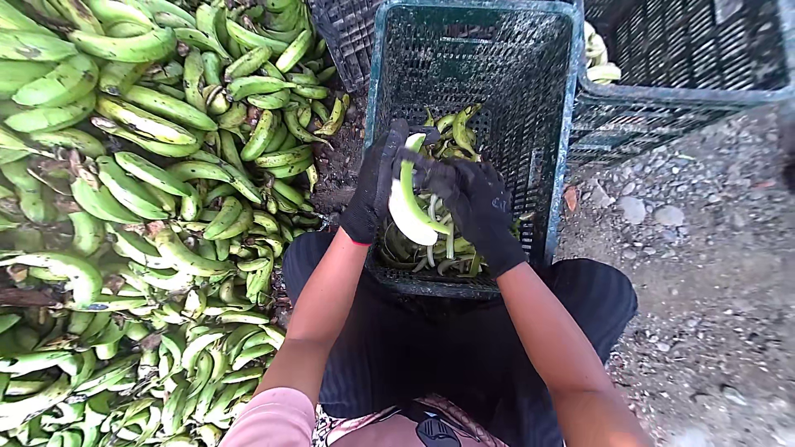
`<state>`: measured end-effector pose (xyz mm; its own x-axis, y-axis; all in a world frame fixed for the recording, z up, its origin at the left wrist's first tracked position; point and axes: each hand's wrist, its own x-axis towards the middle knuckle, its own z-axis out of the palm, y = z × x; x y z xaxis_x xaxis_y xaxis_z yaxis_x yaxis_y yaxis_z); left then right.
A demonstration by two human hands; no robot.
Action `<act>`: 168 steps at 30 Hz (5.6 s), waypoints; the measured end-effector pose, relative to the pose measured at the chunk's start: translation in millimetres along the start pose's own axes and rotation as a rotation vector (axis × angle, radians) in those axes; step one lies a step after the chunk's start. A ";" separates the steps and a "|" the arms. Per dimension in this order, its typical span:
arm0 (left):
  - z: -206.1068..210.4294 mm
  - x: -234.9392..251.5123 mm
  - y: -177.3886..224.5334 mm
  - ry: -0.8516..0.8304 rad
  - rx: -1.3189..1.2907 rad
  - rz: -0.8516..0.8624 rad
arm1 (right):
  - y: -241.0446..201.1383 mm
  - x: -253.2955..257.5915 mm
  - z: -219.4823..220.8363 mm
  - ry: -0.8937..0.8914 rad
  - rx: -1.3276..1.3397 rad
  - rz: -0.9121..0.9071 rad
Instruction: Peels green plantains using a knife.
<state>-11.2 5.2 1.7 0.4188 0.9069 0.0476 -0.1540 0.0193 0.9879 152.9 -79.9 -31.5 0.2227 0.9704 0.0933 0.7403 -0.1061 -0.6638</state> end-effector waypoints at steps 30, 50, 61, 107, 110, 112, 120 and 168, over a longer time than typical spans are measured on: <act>137.7 46.0 44.6 -0.201 0.934 0.395 | 84.1 -55.3 -174.0 0.703 1.035 0.358; 31.5 19.5 -84.2 -0.295 0.470 -0.438 | 86.6 -61.6 -135.9 0.031 0.522 0.336; -10.7 19.2 -10.6 0.191 0.193 -0.041 | -6.0 -47.4 -18.0 -0.311 0.884 0.278; 18.3 9.8 -27.6 0.036 -0.018 -0.168 | 4.7 15.4 -8.2 0.047 -0.080 0.212; 32.7 -5.4 -29.3 -0.049 -0.044 -0.322 | 19.9 27.7 -18.0 0.101 -0.009 0.335; 35.4 -14.1 -30.6 -0.118 -0.017 -0.343 | 36.3 34.2 -28.4 0.194 0.099 0.316; 3.5 16.4 -9.1 0.052 -0.123 0.036 | 15.3 -3.9 -25.1 -0.130 0.099 0.028; 6.5 22.8 -25.7 0.461 -0.321 0.283 | 8.7 1.0 9.7 0.036 0.077 0.044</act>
<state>8.1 22.6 -21.6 -0.0953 0.9822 0.1617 -0.4934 -0.1877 0.8493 153.4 -77.7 -44.4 0.2776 0.9566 0.0881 0.6787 -0.1304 -0.7227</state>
